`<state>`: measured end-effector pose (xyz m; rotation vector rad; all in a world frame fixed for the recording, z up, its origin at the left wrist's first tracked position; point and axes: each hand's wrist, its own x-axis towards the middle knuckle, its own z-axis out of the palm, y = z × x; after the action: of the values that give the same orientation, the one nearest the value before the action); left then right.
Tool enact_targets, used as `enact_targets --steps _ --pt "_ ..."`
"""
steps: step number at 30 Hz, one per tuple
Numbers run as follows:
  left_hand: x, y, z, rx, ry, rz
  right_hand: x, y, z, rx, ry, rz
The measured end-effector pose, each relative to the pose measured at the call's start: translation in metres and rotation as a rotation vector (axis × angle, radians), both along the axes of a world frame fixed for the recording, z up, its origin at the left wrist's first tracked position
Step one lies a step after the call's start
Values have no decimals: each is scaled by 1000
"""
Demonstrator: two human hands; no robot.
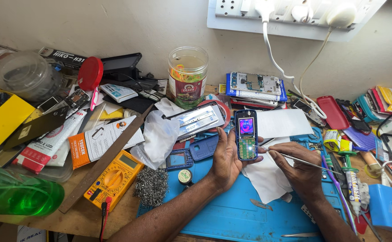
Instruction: The person uses a yellow screwdriver to adjust the keypad area of a disassembled mobile phone. They then use tweezers to press the keypad buttons while the phone is powered on, cycling through the display menus. The person handles the phone and tools throughout the clip.
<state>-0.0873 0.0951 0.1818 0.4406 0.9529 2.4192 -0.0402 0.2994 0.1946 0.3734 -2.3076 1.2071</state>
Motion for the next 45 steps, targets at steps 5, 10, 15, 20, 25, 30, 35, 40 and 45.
enact_targets --steps 5,10,15,20,25,30,35,40,45 --pt "-1 -1 0 -6 -1 1 -1 1 -2 27 17 -1" --pt "0 -1 -1 -2 21 -1 2 0 -1 29 26 -18" --pt "2 1 -3 -14 47 -12 5 -1 -1 23 86 -20" --pt "5 4 -2 -61 67 -38 5 -5 0 27 78 41" --pt "7 6 -2 -85 83 -42 6 -10 4 63 57 36" --pt "7 7 -1 -104 78 -52 5 -10 5 62 72 60" --pt "7 7 -2 -109 89 -57 5 -9 3 42 41 56" --pt "9 5 0 -100 84 -50 6 -10 3 17 28 51" --pt "8 6 3 -102 89 -58 4 -11 4 53 52 40"
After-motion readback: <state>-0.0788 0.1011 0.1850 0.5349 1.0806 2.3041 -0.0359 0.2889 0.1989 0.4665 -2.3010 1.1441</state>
